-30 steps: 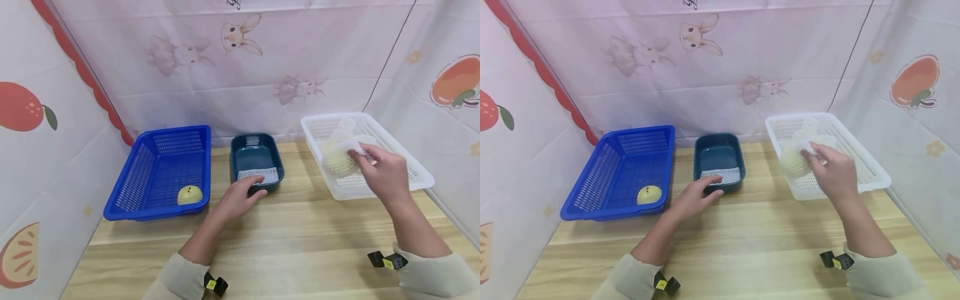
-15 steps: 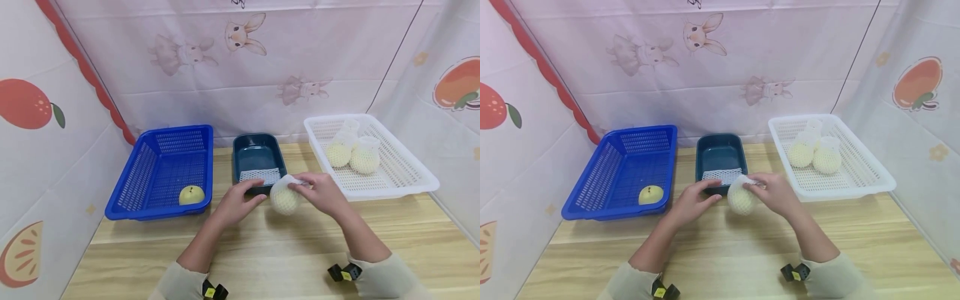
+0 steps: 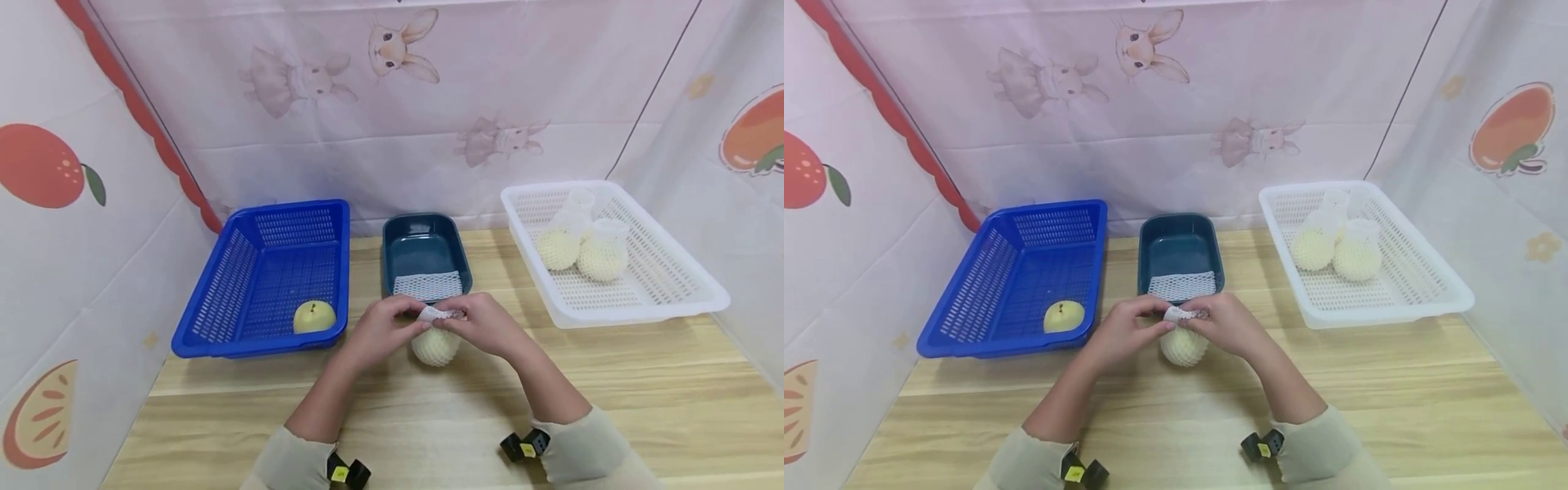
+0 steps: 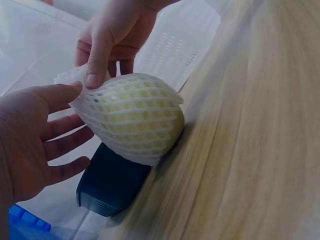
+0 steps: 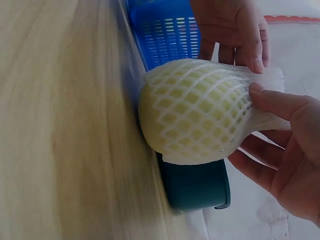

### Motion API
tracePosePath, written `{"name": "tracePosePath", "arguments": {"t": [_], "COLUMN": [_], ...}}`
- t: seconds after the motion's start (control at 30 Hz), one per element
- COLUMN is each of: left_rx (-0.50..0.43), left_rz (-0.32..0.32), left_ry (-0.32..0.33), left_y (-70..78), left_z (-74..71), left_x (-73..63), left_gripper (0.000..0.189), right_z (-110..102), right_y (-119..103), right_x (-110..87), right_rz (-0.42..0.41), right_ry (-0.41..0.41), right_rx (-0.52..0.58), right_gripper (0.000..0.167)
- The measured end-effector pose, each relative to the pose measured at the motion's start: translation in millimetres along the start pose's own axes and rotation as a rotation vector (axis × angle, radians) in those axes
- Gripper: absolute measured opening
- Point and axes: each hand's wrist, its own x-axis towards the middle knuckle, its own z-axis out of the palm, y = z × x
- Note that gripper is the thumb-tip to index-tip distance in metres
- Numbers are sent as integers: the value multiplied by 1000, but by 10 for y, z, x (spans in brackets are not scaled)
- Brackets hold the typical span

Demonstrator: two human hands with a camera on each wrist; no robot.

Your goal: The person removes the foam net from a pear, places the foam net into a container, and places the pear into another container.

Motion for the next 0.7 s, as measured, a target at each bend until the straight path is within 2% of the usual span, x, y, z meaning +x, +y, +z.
{"name": "tracePosePath", "arguments": {"t": [0.13,0.37,0.47,0.7], "left_rx": [-1,12,2,-23], "left_rz": [-9,-61,-78,-73], "left_ry": [-11,-21,-31,-19], "left_y": [-17,-42,-38,-41], "left_z": [-7,-41,-73,-88], "left_x": [7,12,8,14], "left_gripper": [21,22,22,21], "right_z": [9,-64,-108,-192], "right_y": [-13,-51,-35,9], "right_x": [-7,-40,-51,-62], "right_rz": [28,69,78,84], "right_ry": [-20,-21,-6,17], "right_rx": [22,58,61,67], "right_gripper": [19,34,34,23]}}
